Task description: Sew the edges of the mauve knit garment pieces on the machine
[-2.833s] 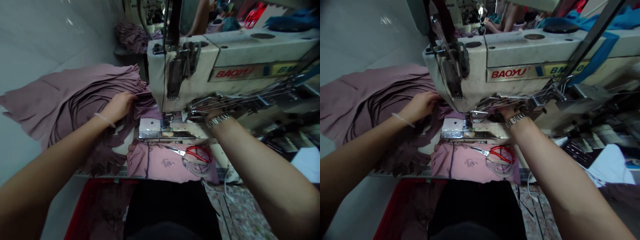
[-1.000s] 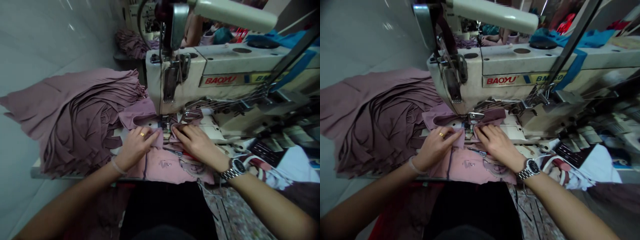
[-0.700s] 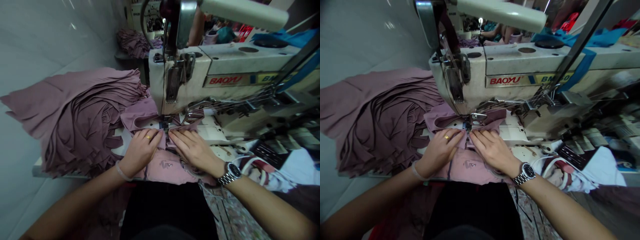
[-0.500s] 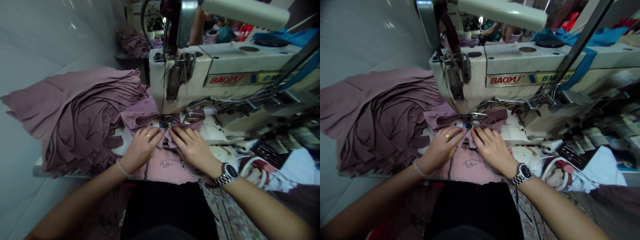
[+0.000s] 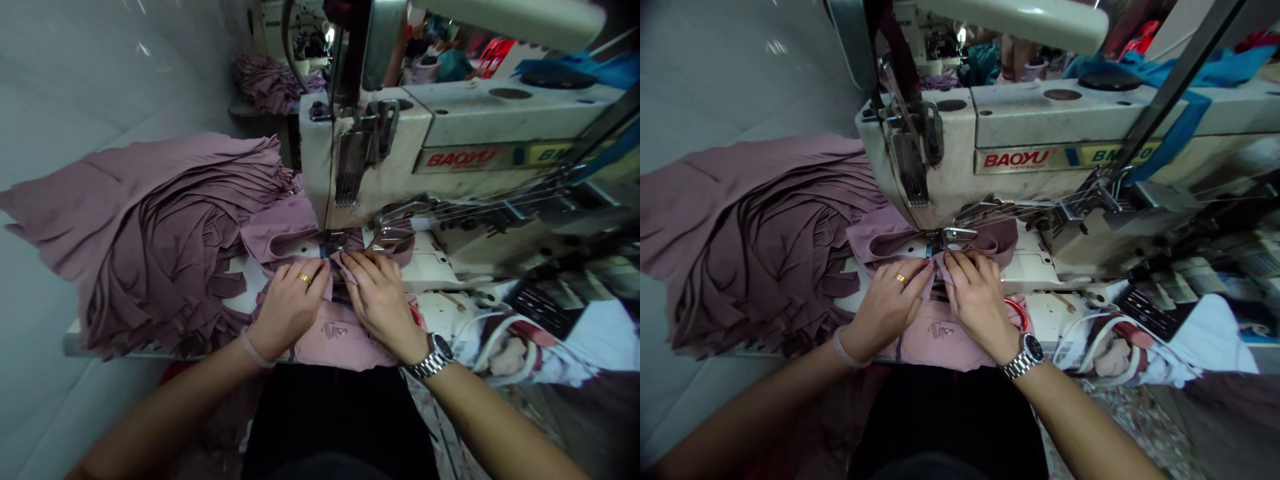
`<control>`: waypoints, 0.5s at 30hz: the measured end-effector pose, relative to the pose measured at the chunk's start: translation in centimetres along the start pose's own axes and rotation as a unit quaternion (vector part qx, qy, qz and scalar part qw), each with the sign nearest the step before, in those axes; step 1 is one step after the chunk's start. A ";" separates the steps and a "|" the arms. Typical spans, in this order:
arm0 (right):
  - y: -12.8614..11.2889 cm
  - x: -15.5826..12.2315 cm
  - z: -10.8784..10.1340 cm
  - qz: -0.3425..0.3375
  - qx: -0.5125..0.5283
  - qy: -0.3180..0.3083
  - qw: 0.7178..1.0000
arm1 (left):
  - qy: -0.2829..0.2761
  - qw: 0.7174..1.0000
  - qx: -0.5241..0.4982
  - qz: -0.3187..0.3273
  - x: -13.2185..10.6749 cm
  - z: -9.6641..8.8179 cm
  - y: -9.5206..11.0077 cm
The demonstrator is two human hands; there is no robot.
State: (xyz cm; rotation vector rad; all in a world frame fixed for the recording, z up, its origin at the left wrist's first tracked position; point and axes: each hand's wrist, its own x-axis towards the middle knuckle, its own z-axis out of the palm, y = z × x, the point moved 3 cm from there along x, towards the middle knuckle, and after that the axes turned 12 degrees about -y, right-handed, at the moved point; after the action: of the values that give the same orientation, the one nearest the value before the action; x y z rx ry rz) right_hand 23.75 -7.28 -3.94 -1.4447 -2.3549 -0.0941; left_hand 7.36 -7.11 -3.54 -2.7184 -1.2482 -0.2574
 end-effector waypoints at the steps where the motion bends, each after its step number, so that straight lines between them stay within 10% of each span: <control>1: -0.1 0.0 0.0 0.003 0.011 0.001 1.000 | 0.002 1.000 0.003 0.001 0.0 0.0 0.0; 15: -1.0 -0.5 -0.4 -0.026 -0.123 -0.065 0.990 | 0.006 1.000 -0.025 0.000 0.0 0.0 -0.1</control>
State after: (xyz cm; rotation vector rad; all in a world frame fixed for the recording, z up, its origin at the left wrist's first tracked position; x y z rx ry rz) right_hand 23.20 -8.22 -3.62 -1.5417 -2.5607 -0.3247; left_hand 7.31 -7.01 -3.54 -2.7536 -1.2549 -0.3089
